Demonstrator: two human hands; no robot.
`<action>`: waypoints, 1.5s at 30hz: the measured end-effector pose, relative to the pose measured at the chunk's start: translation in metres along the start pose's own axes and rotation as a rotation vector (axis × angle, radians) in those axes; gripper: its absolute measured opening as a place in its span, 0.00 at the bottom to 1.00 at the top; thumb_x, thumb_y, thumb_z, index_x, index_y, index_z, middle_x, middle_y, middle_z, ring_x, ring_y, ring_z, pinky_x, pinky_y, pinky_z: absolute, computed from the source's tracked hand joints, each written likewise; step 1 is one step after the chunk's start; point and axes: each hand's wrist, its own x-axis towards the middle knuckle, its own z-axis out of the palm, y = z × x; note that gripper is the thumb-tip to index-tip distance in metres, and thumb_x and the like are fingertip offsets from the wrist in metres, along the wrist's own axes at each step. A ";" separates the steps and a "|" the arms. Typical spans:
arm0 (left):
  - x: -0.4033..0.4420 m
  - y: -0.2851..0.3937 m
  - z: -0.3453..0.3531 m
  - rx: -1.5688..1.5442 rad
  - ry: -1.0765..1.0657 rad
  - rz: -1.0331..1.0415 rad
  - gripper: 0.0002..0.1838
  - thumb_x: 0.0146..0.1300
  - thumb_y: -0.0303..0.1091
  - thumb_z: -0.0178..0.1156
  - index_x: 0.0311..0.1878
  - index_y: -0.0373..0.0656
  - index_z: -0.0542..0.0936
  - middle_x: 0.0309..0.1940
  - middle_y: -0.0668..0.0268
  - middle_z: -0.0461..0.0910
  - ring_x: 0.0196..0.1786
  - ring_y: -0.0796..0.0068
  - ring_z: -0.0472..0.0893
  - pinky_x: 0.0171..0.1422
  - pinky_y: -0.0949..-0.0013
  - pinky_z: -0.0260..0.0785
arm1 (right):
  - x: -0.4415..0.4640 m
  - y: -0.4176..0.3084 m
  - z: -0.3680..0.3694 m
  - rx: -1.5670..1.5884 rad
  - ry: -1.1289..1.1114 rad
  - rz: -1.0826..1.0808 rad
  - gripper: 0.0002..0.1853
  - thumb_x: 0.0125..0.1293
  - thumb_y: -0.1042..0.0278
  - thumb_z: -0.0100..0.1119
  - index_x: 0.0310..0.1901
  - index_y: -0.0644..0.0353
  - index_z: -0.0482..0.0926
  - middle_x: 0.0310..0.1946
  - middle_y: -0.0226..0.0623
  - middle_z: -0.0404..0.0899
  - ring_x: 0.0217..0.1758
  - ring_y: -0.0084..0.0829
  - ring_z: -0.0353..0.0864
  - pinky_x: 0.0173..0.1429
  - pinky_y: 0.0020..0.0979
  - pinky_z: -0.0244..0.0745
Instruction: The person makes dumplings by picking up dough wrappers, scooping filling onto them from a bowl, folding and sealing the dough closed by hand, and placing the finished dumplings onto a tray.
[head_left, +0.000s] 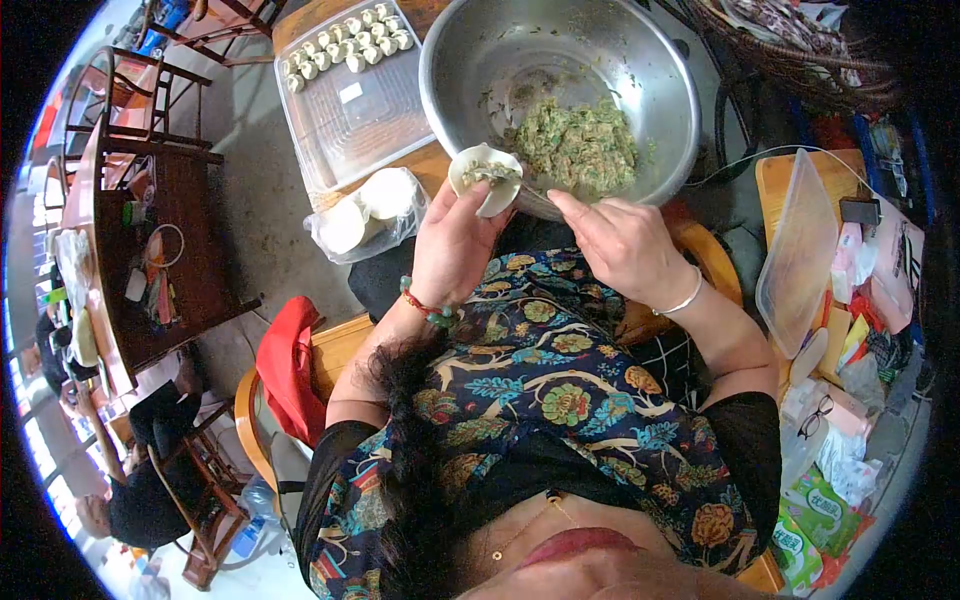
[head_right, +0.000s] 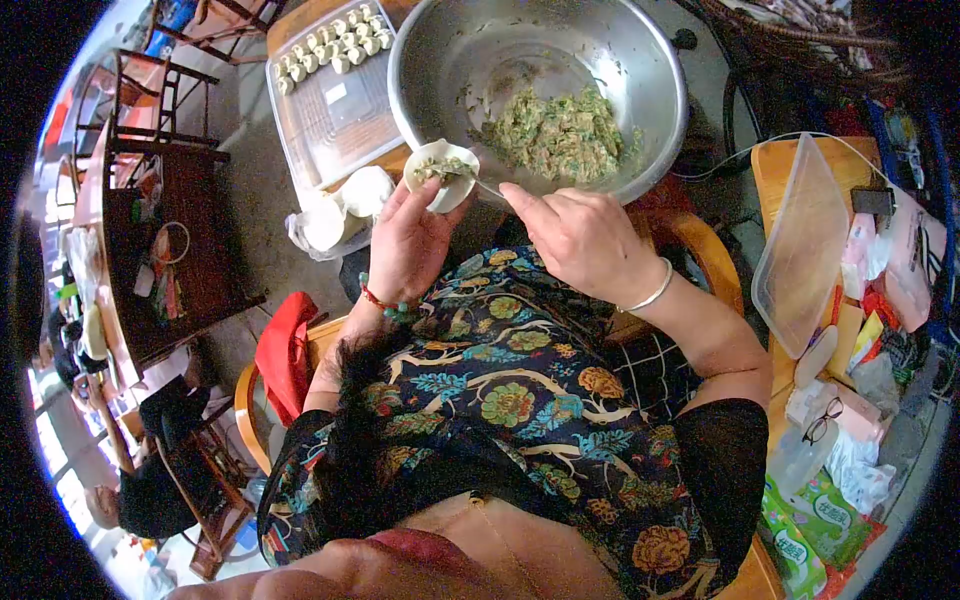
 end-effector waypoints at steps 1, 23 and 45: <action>0.000 -0.001 0.000 -0.009 0.009 0.001 0.20 0.73 0.27 0.46 0.66 0.38 0.67 0.62 0.58 0.73 0.66 0.63 0.73 0.72 0.59 0.63 | 0.000 -0.001 -0.001 0.018 -0.003 0.012 0.21 0.59 0.76 0.58 0.56 0.67 0.77 0.21 0.40 0.76 0.24 0.39 0.78 0.30 0.38 0.74; 0.005 0.010 0.007 -0.006 -0.051 0.049 0.21 0.73 0.30 0.48 0.67 0.32 0.66 0.60 0.54 0.75 0.65 0.59 0.75 0.72 0.58 0.65 | 0.008 -0.009 -0.013 0.211 0.036 0.121 0.17 0.64 0.77 0.57 0.55 0.66 0.78 0.24 0.45 0.78 0.25 0.42 0.79 0.31 0.38 0.72; 0.006 0.011 -0.001 -0.061 -0.086 0.049 0.25 0.74 0.36 0.46 0.68 0.30 0.64 0.64 0.51 0.72 0.67 0.60 0.72 0.74 0.58 0.62 | 0.019 0.002 -0.023 0.619 -0.149 0.504 0.12 0.70 0.69 0.56 0.50 0.65 0.81 0.26 0.42 0.82 0.25 0.26 0.79 0.31 0.29 0.72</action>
